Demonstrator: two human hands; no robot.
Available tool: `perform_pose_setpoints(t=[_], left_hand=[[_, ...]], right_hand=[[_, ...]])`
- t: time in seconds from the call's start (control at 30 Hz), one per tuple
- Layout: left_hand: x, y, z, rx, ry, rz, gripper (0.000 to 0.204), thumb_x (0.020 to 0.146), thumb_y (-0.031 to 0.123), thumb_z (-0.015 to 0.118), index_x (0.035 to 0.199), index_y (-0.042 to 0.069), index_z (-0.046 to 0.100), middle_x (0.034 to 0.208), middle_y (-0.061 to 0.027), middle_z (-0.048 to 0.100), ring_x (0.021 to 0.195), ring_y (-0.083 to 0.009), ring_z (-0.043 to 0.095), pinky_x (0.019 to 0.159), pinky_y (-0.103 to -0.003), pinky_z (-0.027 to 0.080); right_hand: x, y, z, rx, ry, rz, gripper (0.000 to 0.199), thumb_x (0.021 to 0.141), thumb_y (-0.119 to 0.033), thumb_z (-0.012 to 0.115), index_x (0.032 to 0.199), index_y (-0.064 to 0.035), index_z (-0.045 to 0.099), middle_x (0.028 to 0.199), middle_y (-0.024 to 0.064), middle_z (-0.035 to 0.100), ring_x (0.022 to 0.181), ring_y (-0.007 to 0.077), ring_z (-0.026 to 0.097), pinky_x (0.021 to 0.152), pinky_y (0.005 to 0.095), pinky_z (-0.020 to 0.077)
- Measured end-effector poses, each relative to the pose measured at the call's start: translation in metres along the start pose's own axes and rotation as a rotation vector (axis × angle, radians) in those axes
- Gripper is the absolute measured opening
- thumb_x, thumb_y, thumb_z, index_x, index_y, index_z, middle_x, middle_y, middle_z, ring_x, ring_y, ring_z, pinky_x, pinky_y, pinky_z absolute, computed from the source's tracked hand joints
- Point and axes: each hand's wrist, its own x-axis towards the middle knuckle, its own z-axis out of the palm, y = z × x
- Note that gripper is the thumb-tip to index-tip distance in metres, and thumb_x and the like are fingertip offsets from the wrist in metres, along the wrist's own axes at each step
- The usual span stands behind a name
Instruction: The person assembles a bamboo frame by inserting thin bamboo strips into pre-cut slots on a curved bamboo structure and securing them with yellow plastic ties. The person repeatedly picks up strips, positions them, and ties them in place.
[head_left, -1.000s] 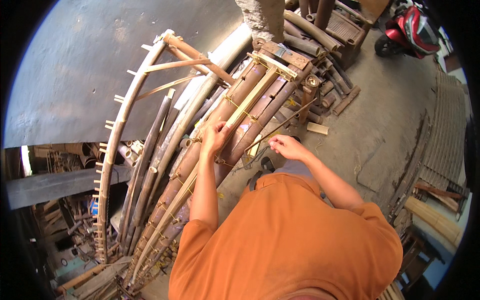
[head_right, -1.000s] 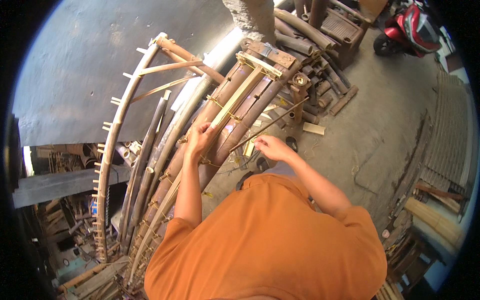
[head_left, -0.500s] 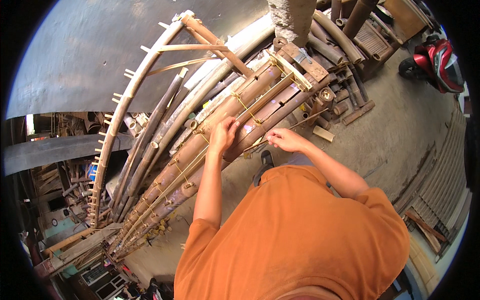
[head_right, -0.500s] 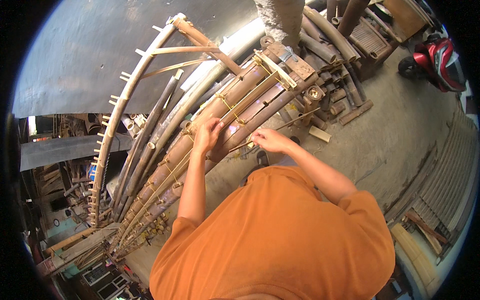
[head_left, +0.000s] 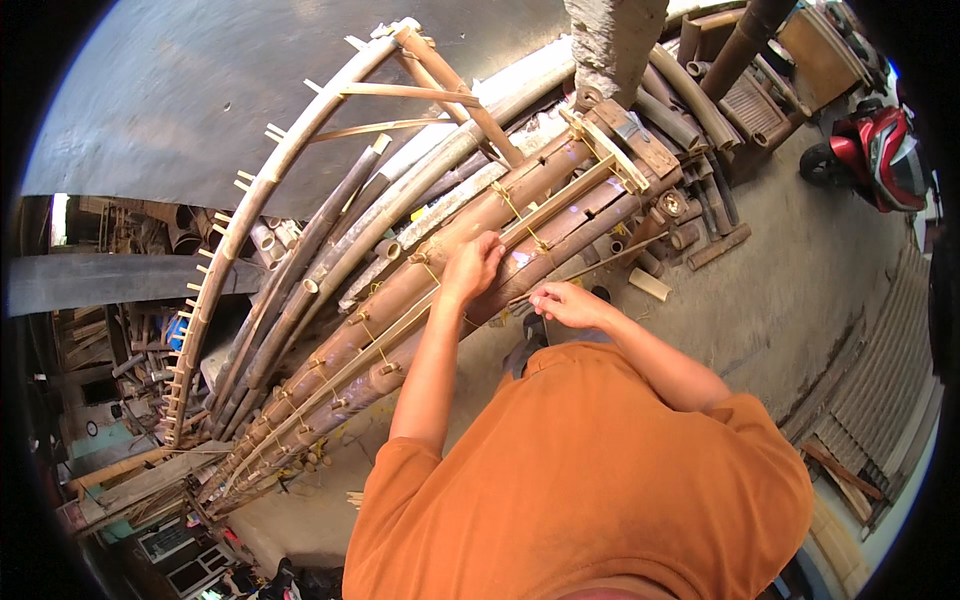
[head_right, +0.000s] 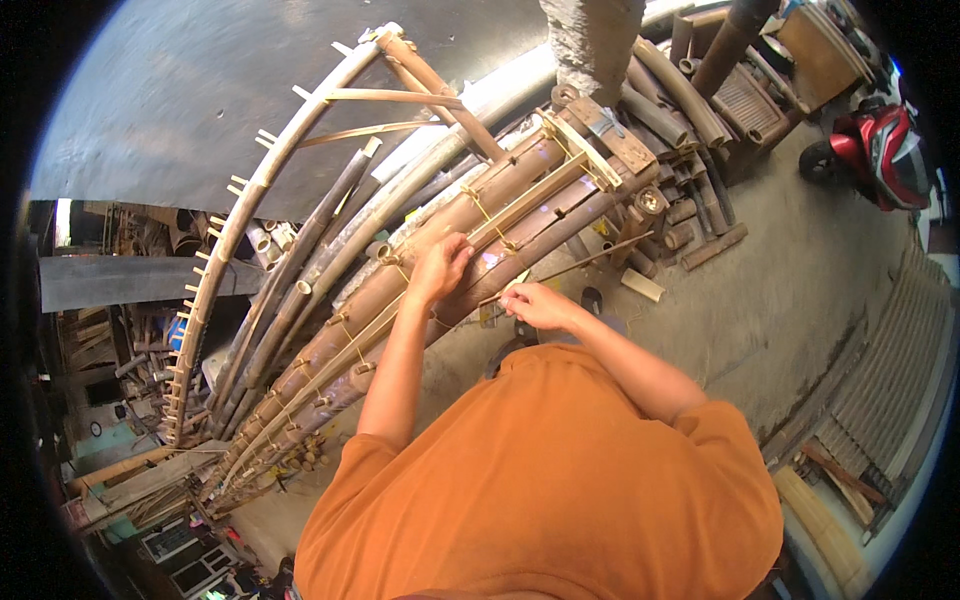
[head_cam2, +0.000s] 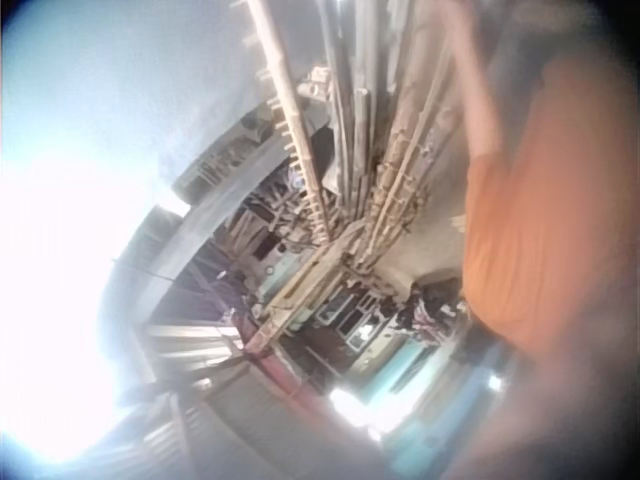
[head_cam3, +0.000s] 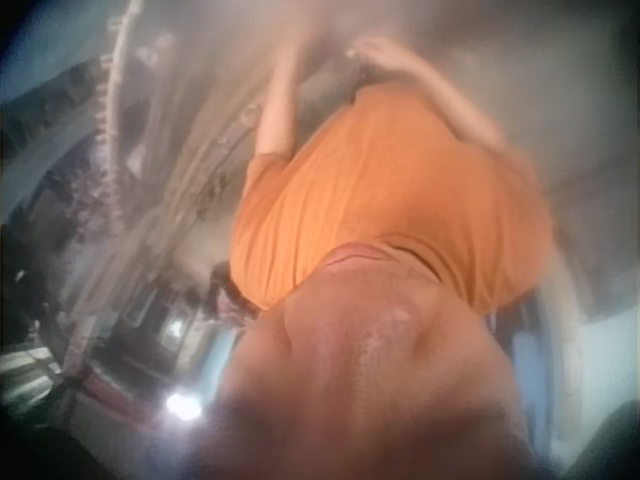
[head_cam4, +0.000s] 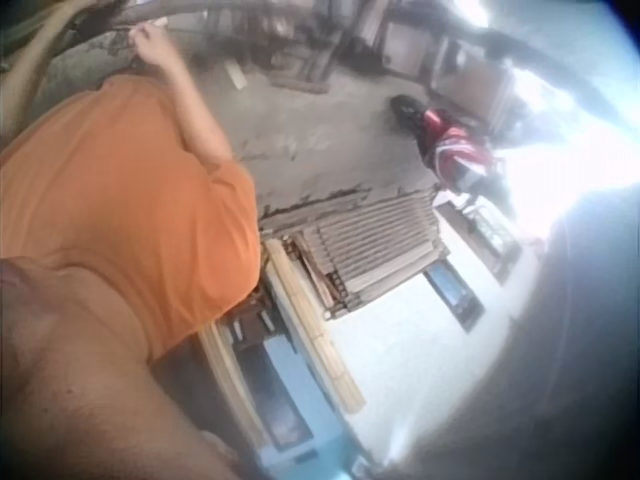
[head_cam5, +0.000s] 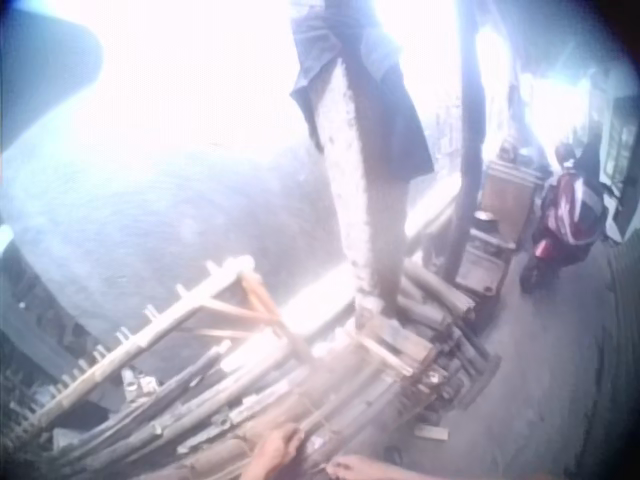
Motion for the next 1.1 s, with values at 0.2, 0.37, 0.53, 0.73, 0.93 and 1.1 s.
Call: perform_pose_setpoints(t=[0.2,0.37,0.53,0.73,0.93,1.1], left_hand=[[-0.005,-0.002,0.006,0.071,0.062,0.031,0.016,0.090,0.019,0.061,0.098,0.006,0.064,0.088,-0.0236,0.066,0.086,-0.0448,0.063,0.074,-0.051,0.050],[-0.003,0.000,0.004,0.036,0.050,0.024,0.018,0.090,0.017,0.061,0.103,0.005,0.065,0.093,-0.0223,0.067,0.090,-0.0422,0.064,0.075,-0.048,0.050],[-0.003,0.002,0.006,-0.046,0.068,0.063,0.022,0.091,0.020,0.060,0.109,0.008,0.065,0.096,-0.0217,0.068,0.092,-0.0415,0.065,0.080,-0.047,0.052],[0.013,0.018,0.025,0.169,0.103,0.043,0.018,0.091,0.023,0.058,0.102,0.009,0.063,0.085,-0.0232,0.068,0.082,-0.0452,0.065,0.074,-0.053,0.051],[0.025,0.036,0.036,0.341,0.005,-0.100,0.023,0.092,0.026,0.057,0.102,0.006,0.060,0.086,-0.0234,0.068,0.083,-0.0417,0.066,0.072,-0.051,0.050],[0.026,-0.036,0.068,0.278,0.179,0.249,0.032,0.098,0.028,0.051,0.118,0.006,0.060,0.105,-0.0199,0.064,0.098,-0.0391,0.060,0.087,-0.048,0.047]], right_hand=[[0.001,-0.013,0.020,-0.040,-0.017,0.066,0.031,0.100,-0.028,0.051,0.112,-0.0007,0.061,0.094,0.0041,0.065,0.080,0.0109,0.059,0.076,0.0278,0.0503],[0.007,-0.002,0.037,0.027,-0.046,0.005,0.032,0.100,-0.030,0.052,0.110,-0.0012,0.060,0.091,0.0055,0.066,0.076,0.0134,0.060,0.071,0.0301,0.0509],[0.008,-0.003,0.032,0.156,-0.030,0.059,0.031,0.100,-0.030,0.051,0.112,-0.0033,0.061,0.094,0.0047,0.066,0.078,0.0111,0.059,0.073,0.0281,0.0505],[-0.006,-0.037,-0.014,1.247,0.284,0.140,0.030,0.098,-0.036,0.053,0.108,-0.0094,0.063,0.089,0.0024,0.062,0.084,0.0155,0.060,0.079,0.0294,0.0505],[0.042,-0.114,0.023,1.171,0.615,-0.657,0.019,0.096,-0.016,0.045,0.081,-0.0079,0.053,0.075,0.0037,0.054,0.072,0.0145,0.053,0.068,0.0307,0.0447],[0.080,-0.206,0.006,-1.052,-0.066,-0.212,0.060,0.098,-0.054,0.039,0.103,-0.0030,0.071,0.103,0.0166,0.067,0.101,0.0332,0.060,0.101,0.0511,0.0385]])
